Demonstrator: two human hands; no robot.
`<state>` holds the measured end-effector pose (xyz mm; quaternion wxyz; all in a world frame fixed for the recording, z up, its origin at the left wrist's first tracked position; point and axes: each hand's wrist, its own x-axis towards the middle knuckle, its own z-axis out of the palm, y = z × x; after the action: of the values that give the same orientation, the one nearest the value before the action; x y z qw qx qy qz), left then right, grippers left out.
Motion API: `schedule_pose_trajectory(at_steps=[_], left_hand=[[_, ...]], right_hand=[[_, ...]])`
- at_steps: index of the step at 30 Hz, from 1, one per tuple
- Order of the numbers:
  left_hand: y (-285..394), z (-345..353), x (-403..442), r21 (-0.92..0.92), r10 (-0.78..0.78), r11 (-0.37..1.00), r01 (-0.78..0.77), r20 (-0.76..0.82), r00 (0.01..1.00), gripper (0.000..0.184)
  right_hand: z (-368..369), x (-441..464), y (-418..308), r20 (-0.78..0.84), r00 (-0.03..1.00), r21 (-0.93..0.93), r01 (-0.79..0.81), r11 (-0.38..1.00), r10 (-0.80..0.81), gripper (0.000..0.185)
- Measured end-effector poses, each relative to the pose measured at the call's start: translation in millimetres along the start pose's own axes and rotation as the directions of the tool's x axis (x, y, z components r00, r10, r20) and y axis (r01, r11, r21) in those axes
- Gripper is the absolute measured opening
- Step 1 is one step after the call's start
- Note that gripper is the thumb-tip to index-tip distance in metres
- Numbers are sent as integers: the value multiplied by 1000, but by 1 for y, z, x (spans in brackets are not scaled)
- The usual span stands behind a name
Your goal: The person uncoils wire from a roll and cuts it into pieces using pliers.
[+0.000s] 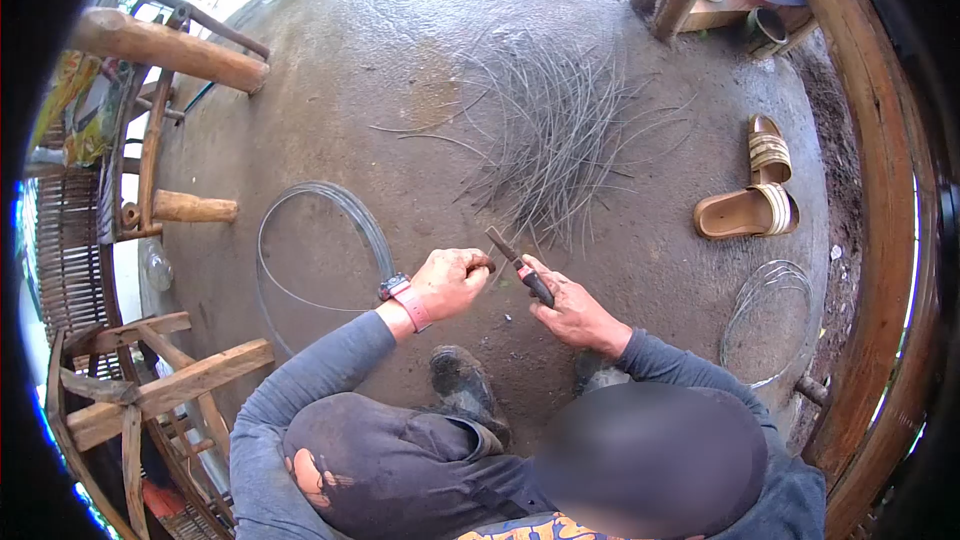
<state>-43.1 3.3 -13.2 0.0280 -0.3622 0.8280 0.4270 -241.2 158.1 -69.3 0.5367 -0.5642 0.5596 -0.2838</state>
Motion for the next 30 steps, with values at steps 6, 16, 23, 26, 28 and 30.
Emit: schedule_pose_trajectory(at_steps=[6,16,23,26,28,30], left_hand=[[-1,-1,3,-41,-8,999,11,69,998,18],[-6,11,20,-93,98,991,-95,26,995,15],[-9,21,41,-60,53,997,-50,44,998,18],[-13,29,51,-37,14,999,-12,73,997,19],[-13,27,57,-6,12,1000,-11,92,996,21],[-14,24,57,-16,51,999,-50,65,997,23]], right_hand=[[-2,0,-6,81,996,102,-57,993,49,75],[7,5,16,168,943,173,-316,933,288,42],[4,8,16,-31,962,152,-263,953,270,24],[-3,9,21,-34,955,68,-290,954,293,26],[-7,11,21,-62,953,28,-296,955,297,27],[-11,12,21,-81,951,-8,-300,954,298,34]])
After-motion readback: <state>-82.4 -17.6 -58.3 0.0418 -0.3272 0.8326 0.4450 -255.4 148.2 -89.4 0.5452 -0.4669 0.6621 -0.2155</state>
